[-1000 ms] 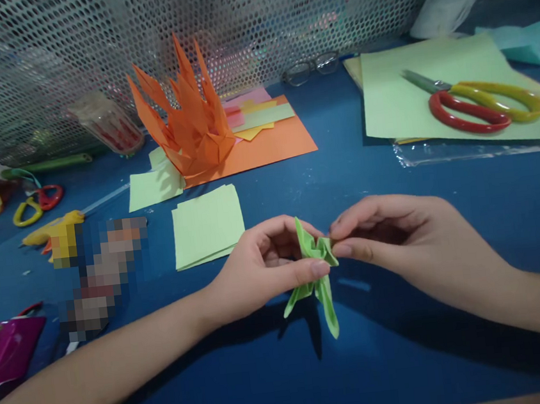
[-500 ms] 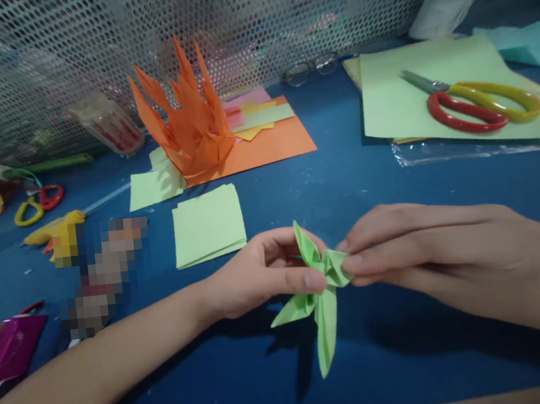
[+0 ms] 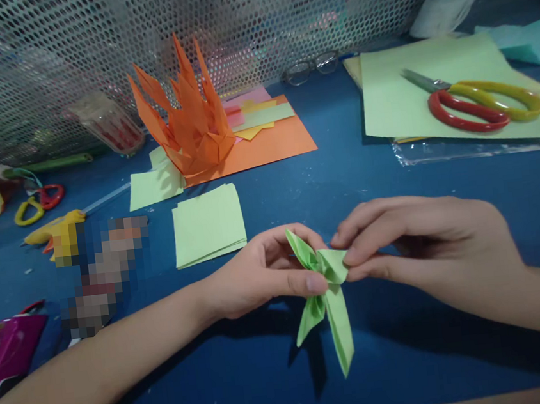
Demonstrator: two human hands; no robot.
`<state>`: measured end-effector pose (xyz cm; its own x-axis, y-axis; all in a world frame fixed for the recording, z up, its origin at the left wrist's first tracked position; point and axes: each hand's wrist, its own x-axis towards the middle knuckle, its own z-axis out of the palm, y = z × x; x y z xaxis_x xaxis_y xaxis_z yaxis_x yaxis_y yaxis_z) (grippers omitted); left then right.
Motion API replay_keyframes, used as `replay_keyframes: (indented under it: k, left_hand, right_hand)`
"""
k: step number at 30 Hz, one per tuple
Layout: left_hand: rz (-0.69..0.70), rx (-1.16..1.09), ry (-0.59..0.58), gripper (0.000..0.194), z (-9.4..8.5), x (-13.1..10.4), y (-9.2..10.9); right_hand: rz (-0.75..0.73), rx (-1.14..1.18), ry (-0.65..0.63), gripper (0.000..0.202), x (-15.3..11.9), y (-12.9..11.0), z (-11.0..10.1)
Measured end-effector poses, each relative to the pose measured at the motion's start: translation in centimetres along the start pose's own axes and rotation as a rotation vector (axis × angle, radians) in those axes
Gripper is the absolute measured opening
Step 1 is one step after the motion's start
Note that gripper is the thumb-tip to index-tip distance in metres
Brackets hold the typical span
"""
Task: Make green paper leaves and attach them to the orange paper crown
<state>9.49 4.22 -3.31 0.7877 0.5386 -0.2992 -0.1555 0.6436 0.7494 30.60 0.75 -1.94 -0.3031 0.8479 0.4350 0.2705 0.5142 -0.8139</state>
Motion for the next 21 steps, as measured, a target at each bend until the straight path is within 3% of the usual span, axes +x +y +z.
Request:
replay_keyframes:
  k: [5,12,21]
  left_hand:
    - [0.048,0.036,-0.016,0.025,-0.15,0.08,-0.13]
    - [0.083,0.028,-0.043,0.030,-0.15,0.14,-0.23]
    - [0.112,0.089,-0.016,0.025,-0.13,0.12,-0.34]
  right_hand:
    - [0.106,0.059,-0.003,0.009,0.15,-0.13,0.09]
    - [-0.021,0.005,-0.022,0.013,-0.12,0.24,-0.21]
    - [0.022,0.059,-0.001,0.005,-0.02,0.30,-0.17]
